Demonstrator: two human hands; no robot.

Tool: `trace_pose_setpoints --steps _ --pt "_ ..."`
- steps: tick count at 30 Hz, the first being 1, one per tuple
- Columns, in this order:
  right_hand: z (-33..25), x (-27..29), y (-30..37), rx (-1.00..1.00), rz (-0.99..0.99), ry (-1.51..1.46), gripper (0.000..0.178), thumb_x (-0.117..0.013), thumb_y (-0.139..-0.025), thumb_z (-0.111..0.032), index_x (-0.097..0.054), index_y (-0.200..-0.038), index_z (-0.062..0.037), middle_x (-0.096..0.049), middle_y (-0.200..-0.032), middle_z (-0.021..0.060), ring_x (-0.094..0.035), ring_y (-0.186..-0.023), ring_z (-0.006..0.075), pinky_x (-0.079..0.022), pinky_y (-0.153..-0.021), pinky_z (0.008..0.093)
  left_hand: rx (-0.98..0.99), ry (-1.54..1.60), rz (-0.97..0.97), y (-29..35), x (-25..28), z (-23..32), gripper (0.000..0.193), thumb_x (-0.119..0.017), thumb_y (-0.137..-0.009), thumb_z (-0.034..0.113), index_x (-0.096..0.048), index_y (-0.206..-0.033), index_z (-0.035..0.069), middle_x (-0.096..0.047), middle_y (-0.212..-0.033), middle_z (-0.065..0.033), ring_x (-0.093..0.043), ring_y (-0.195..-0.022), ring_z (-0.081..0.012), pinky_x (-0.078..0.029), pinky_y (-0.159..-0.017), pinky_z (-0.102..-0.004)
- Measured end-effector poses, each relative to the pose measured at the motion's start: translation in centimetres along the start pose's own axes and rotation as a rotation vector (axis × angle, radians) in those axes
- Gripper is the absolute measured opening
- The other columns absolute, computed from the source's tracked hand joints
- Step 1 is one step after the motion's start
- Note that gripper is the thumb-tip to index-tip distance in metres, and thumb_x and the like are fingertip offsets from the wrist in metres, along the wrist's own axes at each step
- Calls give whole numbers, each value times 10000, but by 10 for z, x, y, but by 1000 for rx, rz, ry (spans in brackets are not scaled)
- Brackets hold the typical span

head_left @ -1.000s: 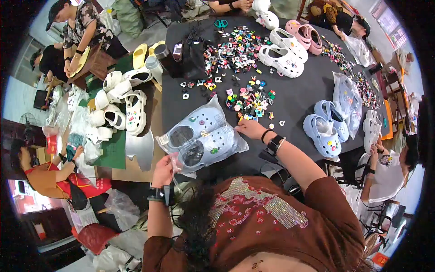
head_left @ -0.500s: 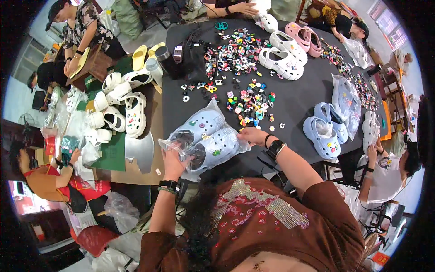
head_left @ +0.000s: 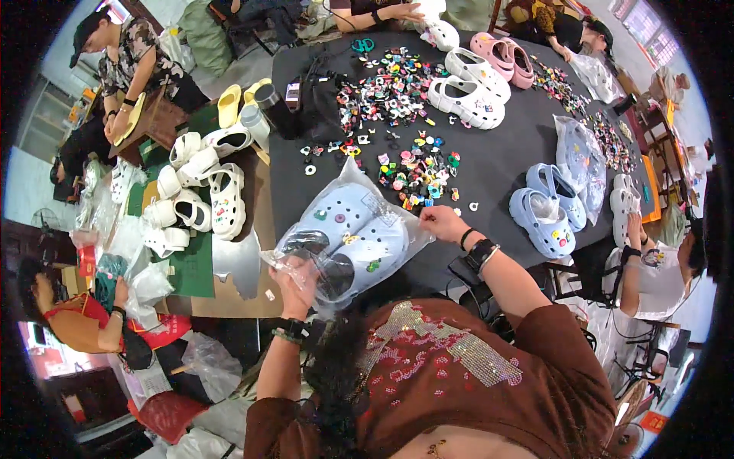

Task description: Apply decorative charms to the holes of foam-clog shoes.

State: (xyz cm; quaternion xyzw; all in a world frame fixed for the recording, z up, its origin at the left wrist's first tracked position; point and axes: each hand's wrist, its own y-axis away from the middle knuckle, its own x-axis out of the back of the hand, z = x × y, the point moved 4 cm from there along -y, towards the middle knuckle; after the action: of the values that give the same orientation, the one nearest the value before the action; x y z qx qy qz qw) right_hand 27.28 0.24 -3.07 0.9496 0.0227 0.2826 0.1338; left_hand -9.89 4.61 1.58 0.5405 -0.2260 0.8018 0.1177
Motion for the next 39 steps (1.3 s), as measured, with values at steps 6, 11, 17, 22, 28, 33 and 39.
trace_pose_setpoints --steps 6,11,17,22,28,33,39 --pt "-11 8 3 -11 -146 -136 226 -642 -857 -257 -631 -879 -32 -596 -699 40 -536 -643 123 -447 -600 292 -66 -20 125 -11 65 32 105 -688 -685 187 -705 -776 139 -556 -751 -29 -535 -812 -260 -331 -821 -513" --pt "-88 31 -13 -14 -154 -672 548 -489 -936 -486 -511 -1263 -48 -595 -1075 26 -547 -1011 141 -436 -901 305 -209 -66 131 -23 94 49 108 -640 -698 162 -704 -781 132 -553 -741 -32 -535 -762 -269 -348 -760 -495" --pt "-135 46 -35 181 176 -237 289 -552 -921 -281 -679 -937 -22 -678 -803 44 -612 -729 150 -481 -708 288 -383 -79 123 -29 91 83 188 -615 -709 117 -699 -874 151 -572 -770 -24 -567 -827 -255 -344 -888 -521" --pt "-112 66 -28 201 546 -101 181 -550 -864 -135 -676 -868 -5 -663 -710 115 -627 -623 222 -487 -602 322 -336 -79 173 -33 102 92 123 -610 -771 93 -689 -848 147 -624 -846 -30 -581 -885 -250 -321 -974 -508" --pt "-93 86 -21 146 606 -35 211 -576 -863 -179 -663 -829 10 -600 -610 120 -542 -541 139 -431 -527 317 -339 -13 164 -39 112 97 88 -618 -792 110 -685 -833 149 -642 -813 -25 -584 -859 -239 -330 -964 -542" --pt "-85 79 -13 -62 284 -400 411 -490 -939 -393 -613 -1028 -11 -627 -834 47 -547 -732 122 -436 -646 294 -312 -32 176 -38 112 91 65 -630 -776 121 -682 -807 143 -625 -770 -29 -566 -784 -239 -333 -952 -529" --pt "-42 17 11 -22 -61 -633 659 -326 -973 -529 -303 -1429 -53 -409 -1389 82 -406 -1233 189 -313 -1047 326 -149 35 347 -43 115 79 58 -628 -782 108 -685 -770 114 -601 -687 -38 -564 -757 -245 -315 -955 -480"
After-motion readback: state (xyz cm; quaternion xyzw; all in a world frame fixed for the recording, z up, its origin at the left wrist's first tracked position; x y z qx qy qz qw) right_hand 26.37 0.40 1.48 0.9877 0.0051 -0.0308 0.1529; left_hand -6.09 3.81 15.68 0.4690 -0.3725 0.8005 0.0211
